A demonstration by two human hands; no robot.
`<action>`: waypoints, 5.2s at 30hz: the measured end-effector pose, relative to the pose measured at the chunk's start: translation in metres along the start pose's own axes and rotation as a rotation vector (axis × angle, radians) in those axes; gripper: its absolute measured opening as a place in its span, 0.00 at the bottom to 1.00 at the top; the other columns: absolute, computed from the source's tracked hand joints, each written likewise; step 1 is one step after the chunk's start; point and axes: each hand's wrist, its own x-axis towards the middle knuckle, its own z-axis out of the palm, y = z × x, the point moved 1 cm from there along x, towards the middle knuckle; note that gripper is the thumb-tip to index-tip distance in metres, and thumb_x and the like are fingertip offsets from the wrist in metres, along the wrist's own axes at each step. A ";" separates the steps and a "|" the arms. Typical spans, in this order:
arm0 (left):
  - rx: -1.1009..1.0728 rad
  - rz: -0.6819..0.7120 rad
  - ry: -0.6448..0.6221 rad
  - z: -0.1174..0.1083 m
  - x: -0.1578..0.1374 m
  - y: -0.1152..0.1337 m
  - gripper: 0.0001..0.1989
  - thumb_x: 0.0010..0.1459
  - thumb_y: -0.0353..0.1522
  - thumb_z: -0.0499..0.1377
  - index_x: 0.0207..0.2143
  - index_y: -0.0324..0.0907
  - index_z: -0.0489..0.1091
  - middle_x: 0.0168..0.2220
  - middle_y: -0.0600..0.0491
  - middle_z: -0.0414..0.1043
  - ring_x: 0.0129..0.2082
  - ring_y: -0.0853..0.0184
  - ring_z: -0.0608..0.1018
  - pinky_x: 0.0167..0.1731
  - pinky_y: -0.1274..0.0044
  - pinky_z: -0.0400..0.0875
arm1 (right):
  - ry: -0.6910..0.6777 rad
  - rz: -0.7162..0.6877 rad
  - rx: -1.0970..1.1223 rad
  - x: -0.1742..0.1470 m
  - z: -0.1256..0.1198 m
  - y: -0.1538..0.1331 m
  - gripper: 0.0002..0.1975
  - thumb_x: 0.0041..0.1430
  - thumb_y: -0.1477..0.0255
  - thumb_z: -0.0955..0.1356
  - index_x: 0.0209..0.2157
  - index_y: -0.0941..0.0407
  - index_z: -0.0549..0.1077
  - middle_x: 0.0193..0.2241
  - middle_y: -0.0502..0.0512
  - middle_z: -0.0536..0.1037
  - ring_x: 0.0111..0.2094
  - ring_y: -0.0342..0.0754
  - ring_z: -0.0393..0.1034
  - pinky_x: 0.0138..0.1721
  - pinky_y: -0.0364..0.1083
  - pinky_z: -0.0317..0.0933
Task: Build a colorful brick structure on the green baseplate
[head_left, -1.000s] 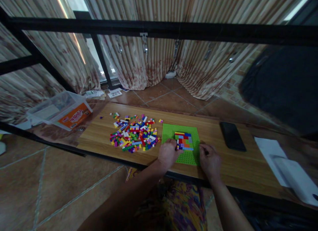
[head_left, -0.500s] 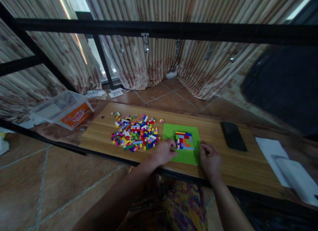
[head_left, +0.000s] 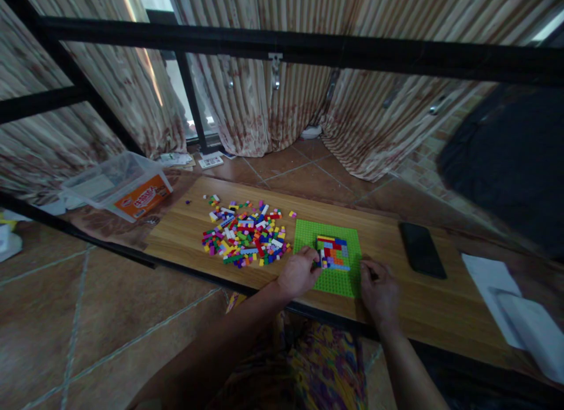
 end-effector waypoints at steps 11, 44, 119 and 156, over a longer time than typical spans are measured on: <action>0.143 -0.031 -0.025 0.003 -0.004 0.018 0.27 0.53 0.40 0.63 0.51 0.42 0.59 0.47 0.48 0.72 0.41 0.60 0.77 0.41 0.72 0.72 | -0.014 -0.001 -0.004 0.000 -0.001 0.001 0.20 0.61 0.59 0.61 0.34 0.59 0.76 0.36 0.63 0.78 0.34 0.51 0.72 0.35 0.48 0.63; 0.391 -0.065 0.314 -0.090 -0.025 -0.035 0.18 0.56 0.25 0.54 0.49 0.44 0.71 0.54 0.49 0.67 0.52 0.62 0.71 0.54 0.71 0.67 | -0.023 -0.002 -0.060 0.000 0.000 0.009 0.24 0.60 0.54 0.60 0.33 0.59 0.76 0.35 0.65 0.78 0.33 0.54 0.71 0.35 0.50 0.63; 0.115 0.292 0.093 0.015 -0.002 -0.009 0.13 0.62 0.24 0.52 0.40 0.44 0.75 0.40 0.53 0.74 0.42 0.67 0.74 0.45 0.75 0.71 | -0.035 0.085 0.031 0.002 -0.002 -0.005 0.24 0.60 0.53 0.61 0.33 0.59 0.77 0.36 0.62 0.77 0.35 0.52 0.71 0.39 0.50 0.64; -0.124 0.197 0.243 0.004 -0.027 -0.008 0.21 0.54 0.19 0.51 0.49 0.43 0.66 0.47 0.48 0.70 0.48 0.65 0.74 0.49 0.71 0.72 | -0.255 -0.178 -0.161 0.022 0.022 0.001 0.28 0.63 0.51 0.56 0.48 0.54 0.75 0.52 0.62 0.72 0.53 0.57 0.63 0.54 0.60 0.55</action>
